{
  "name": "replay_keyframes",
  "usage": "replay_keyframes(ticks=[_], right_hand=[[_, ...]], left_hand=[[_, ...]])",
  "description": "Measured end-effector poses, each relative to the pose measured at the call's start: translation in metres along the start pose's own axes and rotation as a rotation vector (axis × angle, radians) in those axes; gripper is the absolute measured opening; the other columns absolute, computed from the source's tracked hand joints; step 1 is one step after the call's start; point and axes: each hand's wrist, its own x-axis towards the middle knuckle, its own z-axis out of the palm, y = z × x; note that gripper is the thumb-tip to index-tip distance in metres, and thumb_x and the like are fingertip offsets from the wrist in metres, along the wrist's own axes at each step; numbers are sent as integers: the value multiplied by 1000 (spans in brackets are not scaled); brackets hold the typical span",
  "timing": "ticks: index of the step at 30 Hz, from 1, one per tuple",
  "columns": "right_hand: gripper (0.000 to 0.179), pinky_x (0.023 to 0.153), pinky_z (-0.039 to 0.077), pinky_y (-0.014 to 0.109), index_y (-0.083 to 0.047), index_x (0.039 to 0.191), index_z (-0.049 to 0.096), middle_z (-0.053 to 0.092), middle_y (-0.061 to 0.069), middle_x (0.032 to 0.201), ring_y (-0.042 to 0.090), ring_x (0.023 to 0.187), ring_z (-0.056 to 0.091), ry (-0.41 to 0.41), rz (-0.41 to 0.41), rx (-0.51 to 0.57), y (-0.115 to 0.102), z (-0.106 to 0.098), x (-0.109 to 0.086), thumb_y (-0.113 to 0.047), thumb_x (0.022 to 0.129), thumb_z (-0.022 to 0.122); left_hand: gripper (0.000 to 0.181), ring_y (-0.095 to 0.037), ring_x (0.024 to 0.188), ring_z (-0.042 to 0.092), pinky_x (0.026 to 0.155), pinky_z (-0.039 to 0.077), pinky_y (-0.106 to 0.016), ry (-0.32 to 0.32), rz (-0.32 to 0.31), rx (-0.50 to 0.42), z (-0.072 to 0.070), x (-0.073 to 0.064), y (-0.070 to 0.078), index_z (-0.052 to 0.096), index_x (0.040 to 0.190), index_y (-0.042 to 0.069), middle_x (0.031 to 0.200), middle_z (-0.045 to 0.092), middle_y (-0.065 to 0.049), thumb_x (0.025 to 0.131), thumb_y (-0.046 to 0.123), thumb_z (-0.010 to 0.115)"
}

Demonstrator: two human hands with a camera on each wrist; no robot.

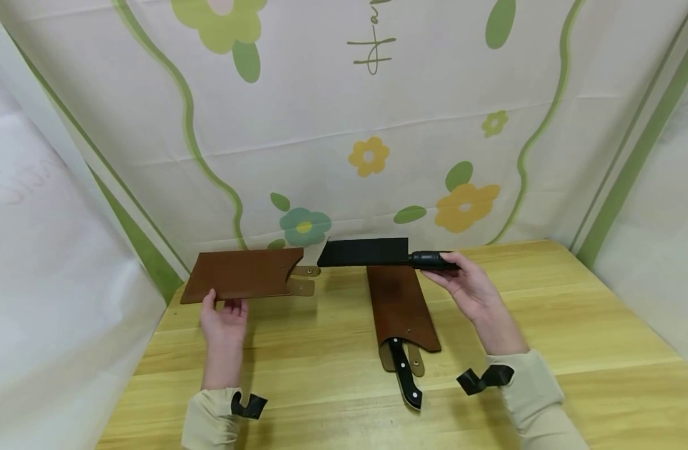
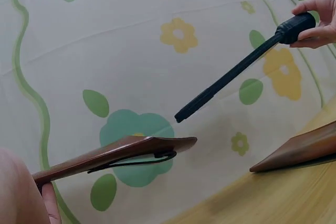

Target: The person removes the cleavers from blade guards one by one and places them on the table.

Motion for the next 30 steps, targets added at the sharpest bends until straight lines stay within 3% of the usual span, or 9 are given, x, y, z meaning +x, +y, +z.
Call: replay_keyframes(ticks=[4,8,11,14,16,21,25,27,30], right_hand=[[42,102,50,42,4,141,26,27,21,144,27,115,62,-31,14,-5,2,1,1,5,101,39],[61,105,47,41,3,151,9,11,23,153,39,139,35,-41,37,-26,7,4,2,7,96,35],[55,106,46,44,1,145,11,5,25,155,43,148,17,-38,68,17,12,6,2,7,94,32],[47,106,46,48,-1,137,13,3,27,156,43,151,11,-48,97,93,16,7,4,8,95,31],[49,105,45,50,-1,139,12,3,27,158,43,152,11,-55,113,137,17,8,4,8,94,30],[74,109,40,51,-7,154,-4,-4,23,163,41,154,7,-82,156,241,23,11,3,12,91,31],[87,112,37,48,-6,159,-15,-11,20,168,39,156,4,-123,176,247,32,18,2,15,89,32],[89,111,41,44,-3,160,-18,-12,20,169,39,154,15,-139,196,226,36,20,1,15,90,34],[88,103,50,31,2,161,-14,-10,22,169,38,139,46,-178,247,176,44,23,0,14,90,38]], left_hand=[[17,-18,93,52,83,45,-28,-11,-5,7,0,0,1,41,125,25,111,49,-4,110,19,45],[19,-19,93,51,84,44,-29,-22,-8,20,-2,1,-1,41,124,23,110,48,-5,108,13,44],[13,-19,92,51,84,45,-29,-22,-5,34,-3,0,-4,44,116,18,106,49,-6,106,10,47],[5,-19,89,52,81,46,-29,-24,6,53,-4,1,-6,47,105,12,100,52,-7,103,8,50],[4,-18,87,52,77,46,-30,-30,6,57,-4,1,-6,47,101,10,96,54,-7,102,7,50],[6,-18,82,52,70,43,-30,-17,-12,43,-2,2,-5,47,98,10,90,56,-7,104,9,48],[11,-18,83,51,71,39,-30,-25,-30,55,-2,3,-4,49,96,10,91,56,-7,106,13,47],[15,-18,85,51,73,38,-30,-34,-39,72,-2,3,-4,50,93,10,91,56,-6,108,14,46],[20,-18,89,53,80,39,-29,-55,-52,125,-2,2,-5,50,90,10,92,58,-6,109,15,45]])
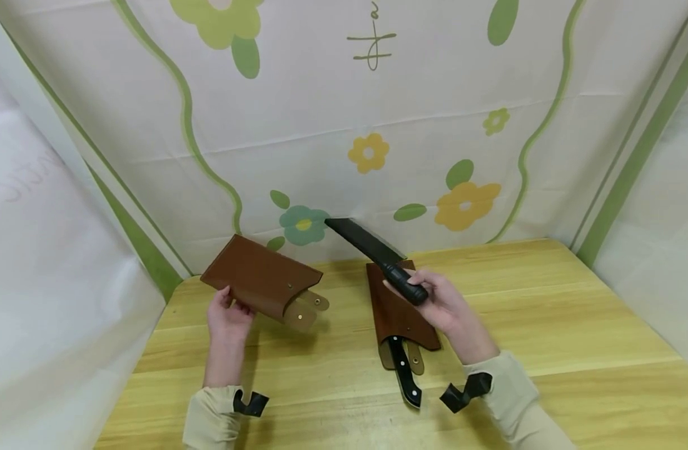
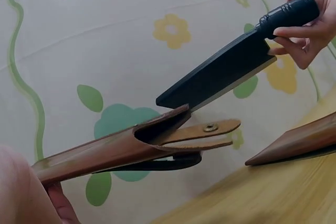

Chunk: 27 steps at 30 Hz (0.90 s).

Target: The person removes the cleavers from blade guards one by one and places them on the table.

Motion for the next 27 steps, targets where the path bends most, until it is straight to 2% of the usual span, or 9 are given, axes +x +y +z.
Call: replay_keyframes(ticks=[2,4,6,8,10,12,19,23,27], right_hand=[[87,95,54,24,3,162,-9,-9,22,169,33,123,61,-33,38,-29,6,1,1,14,91,40],[83,87,54,19,6,162,0,-6,21,170,29,115,67,-63,62,-73,12,1,2,15,91,42],[73,85,53,18,6,158,20,-1,22,169,26,116,66,-75,61,-135,17,0,3,16,90,42],[58,87,52,20,3,145,38,5,24,168,25,120,63,-77,48,-210,22,0,5,16,89,42],[45,90,50,22,0,130,47,13,26,164,26,125,59,-64,36,-282,27,-1,6,15,88,44],[40,92,49,24,-1,124,48,22,29,160,29,128,56,-55,29,-353,32,-2,8,14,86,46],[52,94,48,32,9,133,40,50,28,137,32,119,61,16,5,-484,55,3,14,14,83,54],[52,91,50,32,12,134,42,53,23,130,25,108,60,45,21,-505,67,3,16,12,84,55],[59,91,50,30,17,140,38,47,27,139,27,111,55,72,49,-520,79,4,16,10,85,55]], left_hand=[[22,-17,89,55,84,39,-29,-9,-17,36,0,0,0,51,90,10,90,60,-5,110,15,45],[21,-17,90,56,87,38,-29,-32,-32,69,1,0,-1,51,91,11,89,61,-5,110,14,44],[17,-17,91,56,88,38,-29,-52,-45,100,2,1,-2,50,95,11,89,61,-5,110,13,42],[14,-17,91,56,88,40,-29,-67,-52,132,3,2,-4,49,99,10,89,60,-5,110,9,41],[10,-17,88,55,85,41,-28,-72,-52,175,4,3,-6,46,102,9,89,58,-5,109,6,40],[8,-16,87,55,85,42,-27,-80,-47,235,5,4,-7,44,106,9,89,58,-5,108,3,39],[11,-12,91,62,90,48,-23,-87,-29,428,6,5,-13,46,119,10,95,66,-1,110,6,45],[12,-10,92,62,91,49,-22,-124,11,552,2,10,-21,52,117,10,95,67,3,109,4,44],[14,-8,90,62,89,49,-21,-157,81,709,-4,18,-29,57,114,8,92,69,7,108,2,45]])
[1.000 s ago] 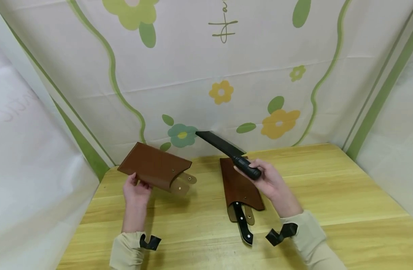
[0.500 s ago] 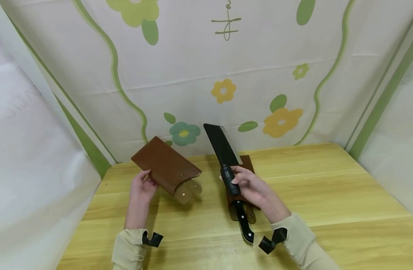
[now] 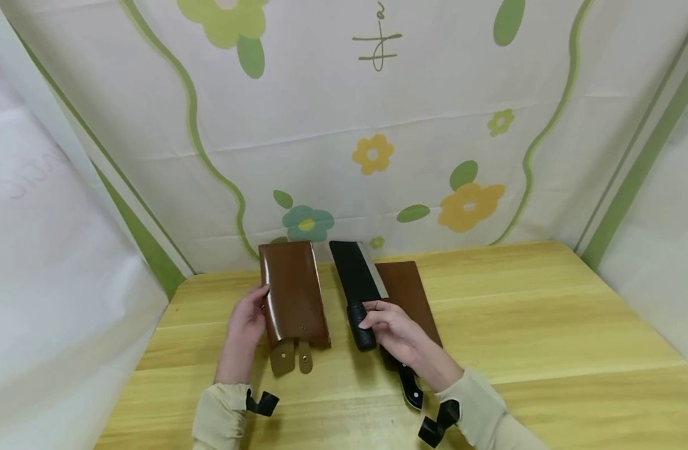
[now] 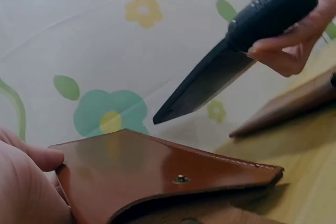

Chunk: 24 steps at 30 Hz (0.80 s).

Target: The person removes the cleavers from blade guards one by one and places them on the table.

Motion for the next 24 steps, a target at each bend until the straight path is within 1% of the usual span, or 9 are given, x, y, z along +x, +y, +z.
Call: replay_keyframes(ticks=[2,4,6,8,13,16,19,22,24], right_hand=[[64,91,50,29,18,145,34,40,32,147,29,116,53,11,12,6,4,4,-1,10,85,54],[67,91,49,27,20,148,31,30,36,154,28,119,49,27,21,27,8,8,-2,10,86,53],[68,91,49,26,21,148,28,24,37,157,28,119,47,41,29,50,13,12,-2,11,85,52],[69,90,49,25,22,148,27,20,37,159,26,118,46,57,38,80,16,15,-3,12,85,52],[70,88,50,24,22,149,25,17,38,158,26,118,45,80,49,135,21,19,-2,15,86,51],[69,87,51,24,22,150,23,17,39,158,26,119,46,92,52,153,22,18,-2,16,87,51],[68,87,51,25,22,150,23,20,38,157,27,120,48,98,55,152,23,17,-1,15,88,51],[68,90,50,27,22,150,23,19,39,158,33,130,43,99,59,142,26,16,-1,16,88,51],[69,94,49,28,22,151,24,16,39,159,38,140,35,99,58,133,27,16,0,17,88,51]], left_hand=[[18,-8,91,61,89,49,-22,3,10,82,1,3,-5,55,125,3,93,68,8,108,4,48],[32,-9,93,60,90,49,-23,13,10,165,1,5,-9,49,138,-2,95,67,8,108,6,51],[45,-9,94,60,90,49,-24,18,7,231,1,8,-14,42,149,-7,97,67,8,107,7,52],[52,-8,95,61,90,48,-24,16,4,277,0,9,-17,37,154,-8,100,67,7,107,8,53],[53,-7,89,61,80,49,-22,20,-4,343,-4,13,-23,37,155,-8,100,66,6,107,9,53],[52,-8,88,61,78,50,-22,14,-19,386,-6,15,-26,38,154,-7,104,66,3,107,10,52],[52,-13,100,61,87,49,-26,12,-37,429,-7,16,-28,39,155,-6,124,64,-8,107,10,51],[53,-24,123,53,104,42,-34,0,-45,439,-6,17,-29,35,157,-6,150,48,-21,108,8,49],[54,-31,135,43,112,35,-40,-1,-38,429,-5,18,-30,33,158,-5,160,37,-23,107,6,48]])
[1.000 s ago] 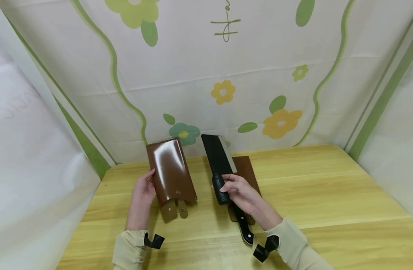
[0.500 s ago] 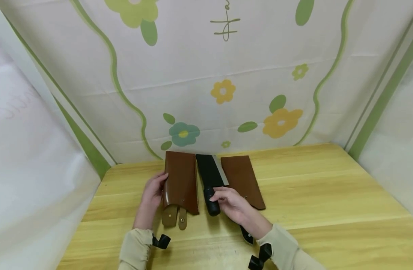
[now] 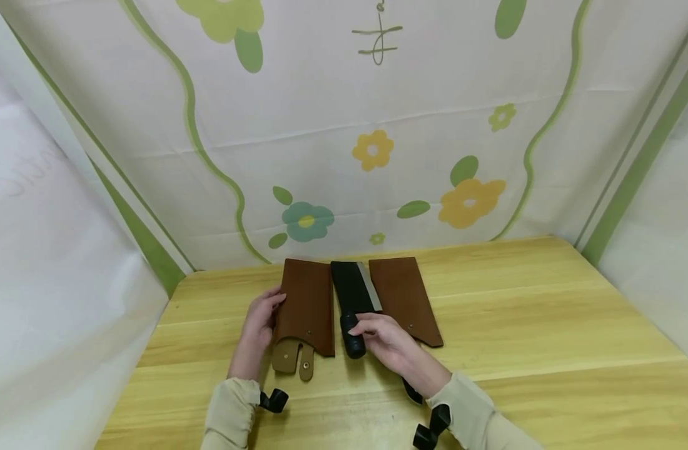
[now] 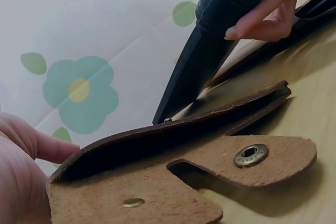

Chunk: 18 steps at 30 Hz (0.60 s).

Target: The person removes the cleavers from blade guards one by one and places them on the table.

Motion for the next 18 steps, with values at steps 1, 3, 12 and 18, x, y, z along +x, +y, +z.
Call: replay_keyframes(ticks=[1,3,12,18], right_hand=[[69,96,48,29,22,151,24,15,40,160,40,145,29,1,0,-4,1,0,0,17,87,51],[70,98,47,30,22,151,24,12,40,162,43,151,19,7,1,-11,2,0,1,18,87,51],[66,118,33,48,21,150,30,25,42,156,44,144,37,66,-20,-65,8,5,-1,20,88,54],[63,114,39,49,22,147,34,35,44,149,36,122,62,104,-32,-95,10,7,0,21,88,57]], left_hand=[[55,-32,139,40,115,32,-42,1,6,-9,0,1,0,32,159,-5,163,33,-23,107,5,47],[55,-33,144,35,118,29,-43,12,24,-22,1,1,0,31,158,-6,164,31,-23,106,2,48],[57,-31,143,37,110,35,-35,102,67,-50,4,0,-2,33,157,-7,161,35,-24,103,-5,49],[55,-32,139,39,103,38,-32,121,85,-51,3,1,-3,36,155,-8,160,37,-25,102,-5,50]])
